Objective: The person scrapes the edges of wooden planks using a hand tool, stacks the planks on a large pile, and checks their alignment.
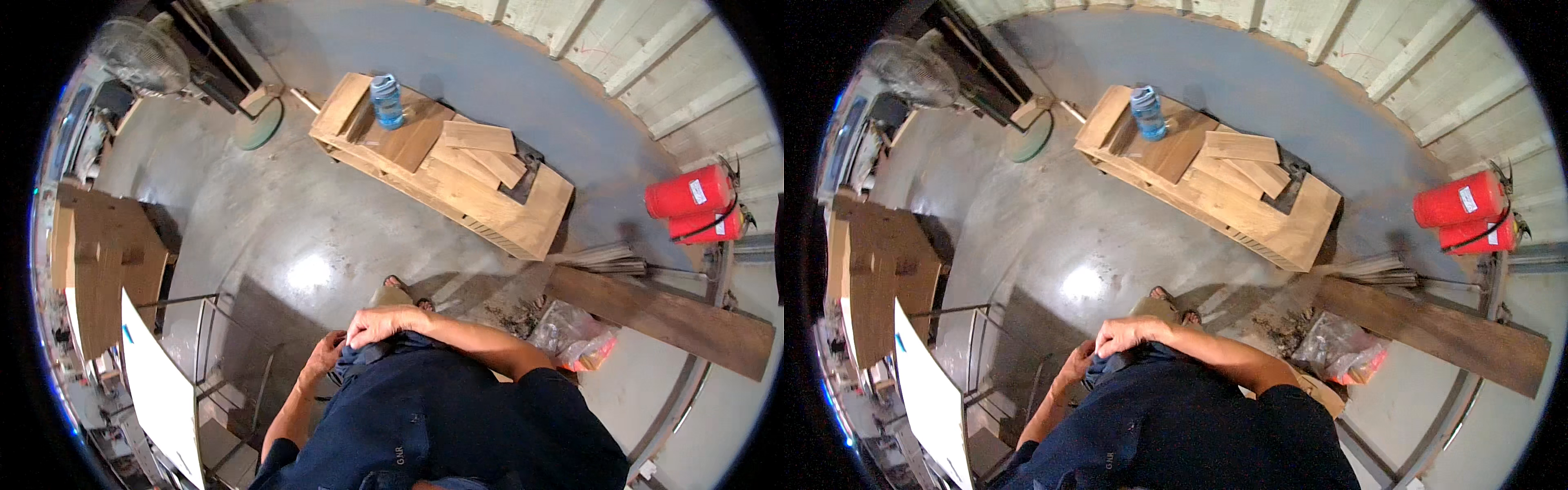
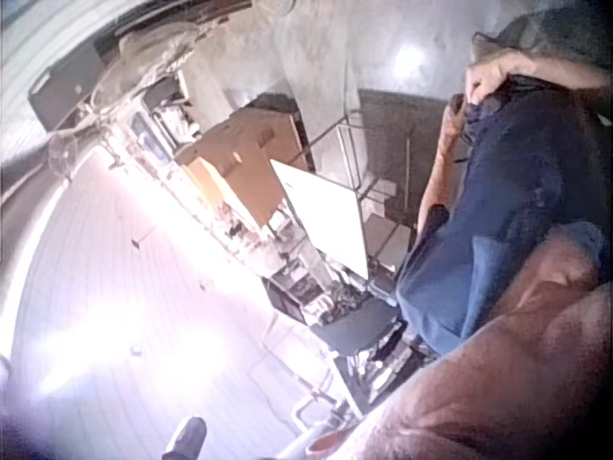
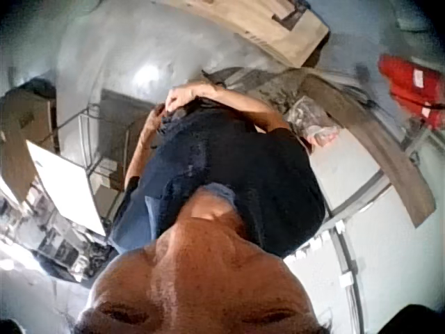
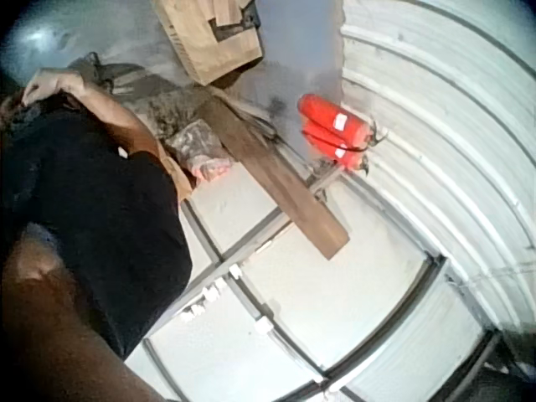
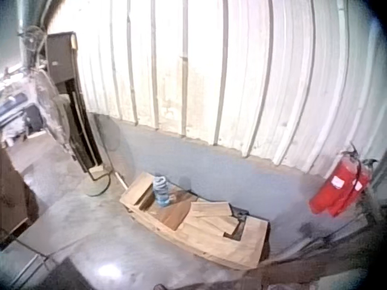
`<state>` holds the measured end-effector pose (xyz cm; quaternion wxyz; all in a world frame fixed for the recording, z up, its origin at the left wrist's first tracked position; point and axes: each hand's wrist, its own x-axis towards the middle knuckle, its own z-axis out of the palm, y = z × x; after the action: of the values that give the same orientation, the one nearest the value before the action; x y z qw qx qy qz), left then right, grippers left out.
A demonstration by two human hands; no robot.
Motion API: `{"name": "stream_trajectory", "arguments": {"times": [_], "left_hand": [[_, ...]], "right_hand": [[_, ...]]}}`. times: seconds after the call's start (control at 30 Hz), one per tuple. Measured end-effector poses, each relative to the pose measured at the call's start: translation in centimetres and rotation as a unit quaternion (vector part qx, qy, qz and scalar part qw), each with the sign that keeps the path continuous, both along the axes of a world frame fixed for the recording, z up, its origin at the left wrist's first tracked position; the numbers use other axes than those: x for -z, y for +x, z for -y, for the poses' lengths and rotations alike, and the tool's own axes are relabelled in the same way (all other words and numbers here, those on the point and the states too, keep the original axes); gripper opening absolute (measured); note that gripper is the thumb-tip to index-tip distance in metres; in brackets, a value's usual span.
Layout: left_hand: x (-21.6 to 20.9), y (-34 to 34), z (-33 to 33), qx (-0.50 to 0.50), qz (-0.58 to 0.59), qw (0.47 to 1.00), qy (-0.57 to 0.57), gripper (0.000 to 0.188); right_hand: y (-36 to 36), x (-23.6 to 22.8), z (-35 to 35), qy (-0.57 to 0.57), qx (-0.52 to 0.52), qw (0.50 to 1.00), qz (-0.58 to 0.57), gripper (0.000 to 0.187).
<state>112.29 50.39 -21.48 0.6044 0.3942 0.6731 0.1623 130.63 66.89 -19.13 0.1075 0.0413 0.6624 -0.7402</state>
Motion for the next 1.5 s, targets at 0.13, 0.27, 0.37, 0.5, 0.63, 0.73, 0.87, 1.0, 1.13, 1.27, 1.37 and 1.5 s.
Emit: {"name": "stream_trajectory", "arguments": {"times": [0.13,0.27,0.37,0.5,0.63,0.73,0.87,1.0,1.13,1.27,1.37,1.5], "left_hand": [[2.1,-1.0,-2.1,-0.123,0.166,0.977,-0.049,0.041],[1.4,-1.4,-5.8,-0.098,0.185,0.975,-0.074,0.038],[2.6,-2.4,-7.8,-0.067,0.134,0.988,-0.050,0.038],[3.9,-3.1,-10.9,-0.191,0.001,0.972,-0.136,0.037],[2.6,-3.4,-15.6,-0.238,0.031,0.961,-0.138,0.036],[3.2,-3.2,-18.9,-0.263,-0.004,0.952,-0.156,0.037],[4.8,-4.9,-25.2,-0.210,-0.066,0.971,-0.092,0.040],[7.8,-9.6,-34.8,-0.153,-0.151,0.977,0.004,0.045],[14.3,-17.4,-46.6,-0.056,-0.233,0.966,0.091,0.055],[20.2,-23.1,-59.6,-0.029,-0.306,0.938,0.160,0.065],[23.6,-24.4,-68.5,-0.035,-0.206,0.963,0.172,0.065],[28.1,-26.5,-71.8,-0.033,-0.044,0.997,0.049,0.059]], "right_hand": [[3.4,3.8,-5.7,0.059,0.178,0.981,0.055,0.030],[8.7,7.7,-10.8,-0.119,0.352,0.915,0.154,0.028],[13.2,10.9,-14.9,-0.066,0.398,0.888,0.219,0.028],[17.7,15.3,-21.7,-0.121,0.507,0.822,0.229,0.027],[18.7,15.4,-28.2,-0.121,0.524,0.800,0.265,0.030],[16.5,15.4,-31.7,-0.102,0.467,0.834,0.276,0.030],[10.6,15.4,-34.9,-0.131,0.434,0.861,0.231,0.033],[2.1,16.5,-38.0,-0.149,0.432,0.855,0.246,0.029],[-7.4,20.6,-41.9,-0.021,0.442,0.859,0.257,0.028],[-16.8,20.9,-45.7,0.027,0.539,0.803,0.253,0.044],[-21.7,26.9,-47.8,-0.025,0.716,0.662,0.221,0.050],[-25.6,27.0,-51.2,0.010,0.708,0.647,0.284,0.049]]}}
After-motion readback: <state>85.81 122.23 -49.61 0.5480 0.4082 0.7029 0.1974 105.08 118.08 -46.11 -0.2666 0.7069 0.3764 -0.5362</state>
